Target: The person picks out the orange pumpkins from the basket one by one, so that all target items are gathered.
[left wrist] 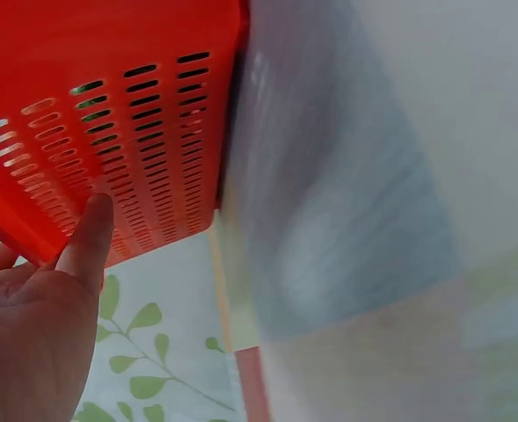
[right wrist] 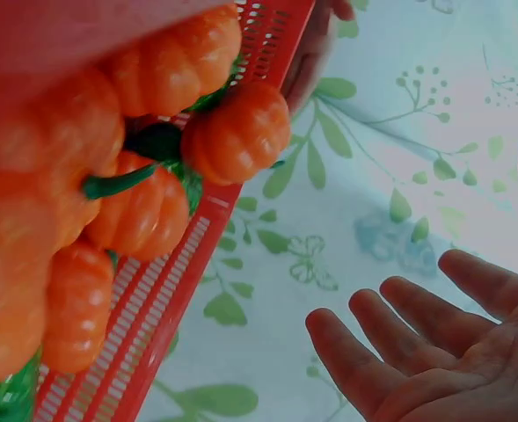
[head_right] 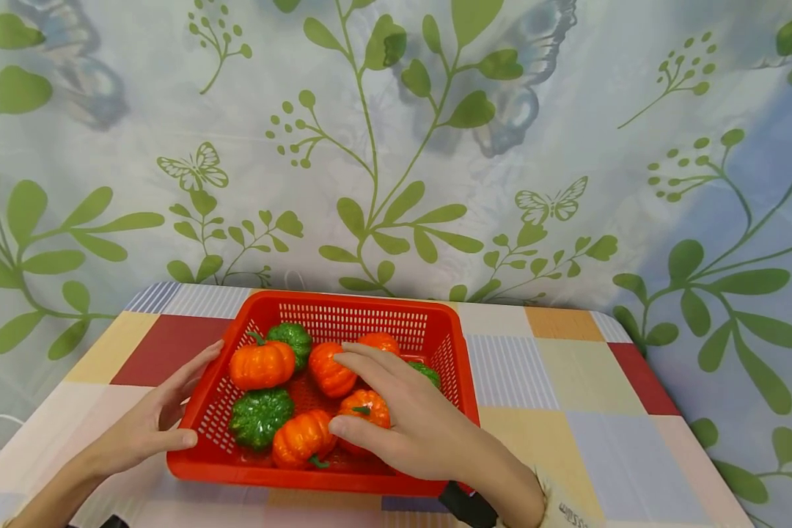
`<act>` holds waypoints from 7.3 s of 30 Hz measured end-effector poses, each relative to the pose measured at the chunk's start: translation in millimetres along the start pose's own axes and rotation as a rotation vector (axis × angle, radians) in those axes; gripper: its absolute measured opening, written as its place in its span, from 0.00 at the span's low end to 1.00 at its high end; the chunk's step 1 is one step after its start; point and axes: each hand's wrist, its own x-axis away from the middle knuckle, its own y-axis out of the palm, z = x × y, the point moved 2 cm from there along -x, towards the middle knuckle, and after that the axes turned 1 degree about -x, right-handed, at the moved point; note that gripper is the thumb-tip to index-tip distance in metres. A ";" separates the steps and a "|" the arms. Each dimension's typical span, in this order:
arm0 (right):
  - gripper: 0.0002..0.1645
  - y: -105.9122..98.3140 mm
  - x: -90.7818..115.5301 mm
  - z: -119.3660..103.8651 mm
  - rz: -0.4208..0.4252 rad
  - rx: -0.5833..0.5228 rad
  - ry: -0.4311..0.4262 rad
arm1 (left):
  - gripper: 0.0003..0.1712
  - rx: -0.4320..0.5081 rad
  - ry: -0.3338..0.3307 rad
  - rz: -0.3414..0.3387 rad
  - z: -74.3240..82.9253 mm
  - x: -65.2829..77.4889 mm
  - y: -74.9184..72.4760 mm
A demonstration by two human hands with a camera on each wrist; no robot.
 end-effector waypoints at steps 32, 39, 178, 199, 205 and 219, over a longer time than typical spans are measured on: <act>0.40 62.8 -95.4 42.9 -0.116 -0.391 0.269 | 0.42 0.276 0.031 -0.051 -23.2 -1.3 1.2; 0.43 71.4 -100.7 43.6 -0.134 -0.432 0.316 | 0.41 0.294 0.040 -0.031 -24.5 -0.5 1.8; 0.42 12.0 24.4 6.3 0.167 -0.441 0.353 | 0.41 0.224 0.053 -0.020 -26.2 -0.4 3.8; 0.39 -13.2 92.6 38.1 0.349 -0.328 0.437 | 0.42 0.252 0.038 -0.023 -27.1 0.1 2.8; 0.40 -18.8 103.4 52.3 0.399 -0.299 0.412 | 0.42 0.245 0.038 -0.019 -28.6 0.4 2.3; 0.41 -37.6 116.3 100.0 0.449 -0.276 0.594 | 0.42 0.249 0.037 -0.019 -29.0 1.0 2.5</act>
